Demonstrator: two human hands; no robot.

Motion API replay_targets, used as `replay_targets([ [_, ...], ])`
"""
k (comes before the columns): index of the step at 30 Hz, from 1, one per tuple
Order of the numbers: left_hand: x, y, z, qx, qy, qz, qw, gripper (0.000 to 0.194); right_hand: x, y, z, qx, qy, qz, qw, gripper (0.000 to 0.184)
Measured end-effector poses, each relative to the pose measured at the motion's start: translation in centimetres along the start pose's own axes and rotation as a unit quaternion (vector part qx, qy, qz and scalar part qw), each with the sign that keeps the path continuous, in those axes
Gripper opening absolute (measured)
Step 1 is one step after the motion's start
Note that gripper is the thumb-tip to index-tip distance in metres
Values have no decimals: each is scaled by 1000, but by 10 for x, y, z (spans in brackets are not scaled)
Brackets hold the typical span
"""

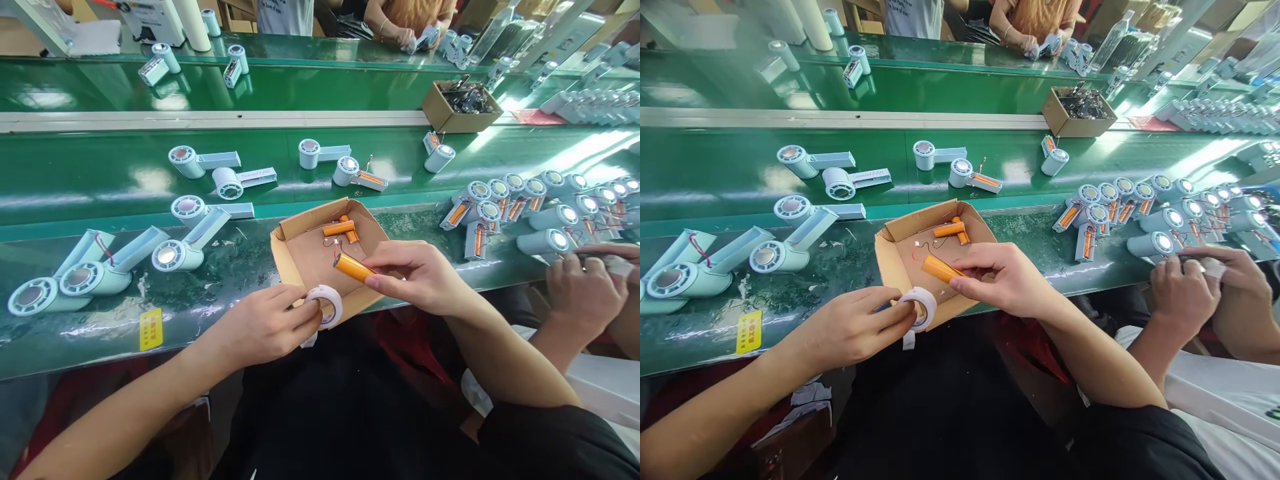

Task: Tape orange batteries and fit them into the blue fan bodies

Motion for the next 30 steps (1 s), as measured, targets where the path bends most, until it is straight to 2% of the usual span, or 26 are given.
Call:
replay_targets([
  [4, 1, -2, 3, -31, 40, -28, 998, 17, 1, 18, -4, -127, 41, -18, 991, 30],
  [6, 1, -7, 6, -34, 50, -35, 998, 18, 2, 26, -6, -166, 64, -4, 984, 30],
  [11, 0, -27, 20, -28, 50, -5, 998, 19, 7, 33, -8, -179, 80, 121, 973, 39],
  [14, 2, -34, 29, -22, 39, -39, 998, 24, 7, 29, -8, -168, 44, 140, 975, 33],
  [16, 3, -33, 33, -25, 37, -57, 997, 25, 7, 24, -9, -162, 38, 137, 976, 36],
  [19, 9, -27, 35, -40, 56, -42, 997, 25, 10, 21, -10, -180, 84, 168, 966, 43],
  [22, 14, -18, 36, -67, 92, 10, 993, 24, 15, 22, -12, -205, 150, 207, 945, 35],
  [24, 13, -14, 38, -85, 97, 42, 991, 21, 19, 23, -10, -166, 170, 238, 942, 30],
  [25, 11, -14, 41, -85, 91, 53, 991, 19, 21, 23, -9, -117, 172, 265, 942, 30],
  [27, 6, -18, 47, -49, 64, 70, 994, 16, 27, 24, -9, 49, 171, 328, 928, 36],
  [29, 4, -22, 55, 18, 28, 74, 997, 15, 33, 31, -17, 238, 169, 376, 879, 44],
  [30, 4, -22, 59, 53, 8, 68, 996, 16, 35, 37, -22, 309, 171, 389, 851, 46],
])
Point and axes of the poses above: each hand's wrist, its own z-axis towards the middle knuckle, its own y-axis out of the palm, x = y × z, the point moved 6 cm from there along z, towards the middle knuckle, and after that the axes turned 9 degrees about -z, right-handed, at the moved point
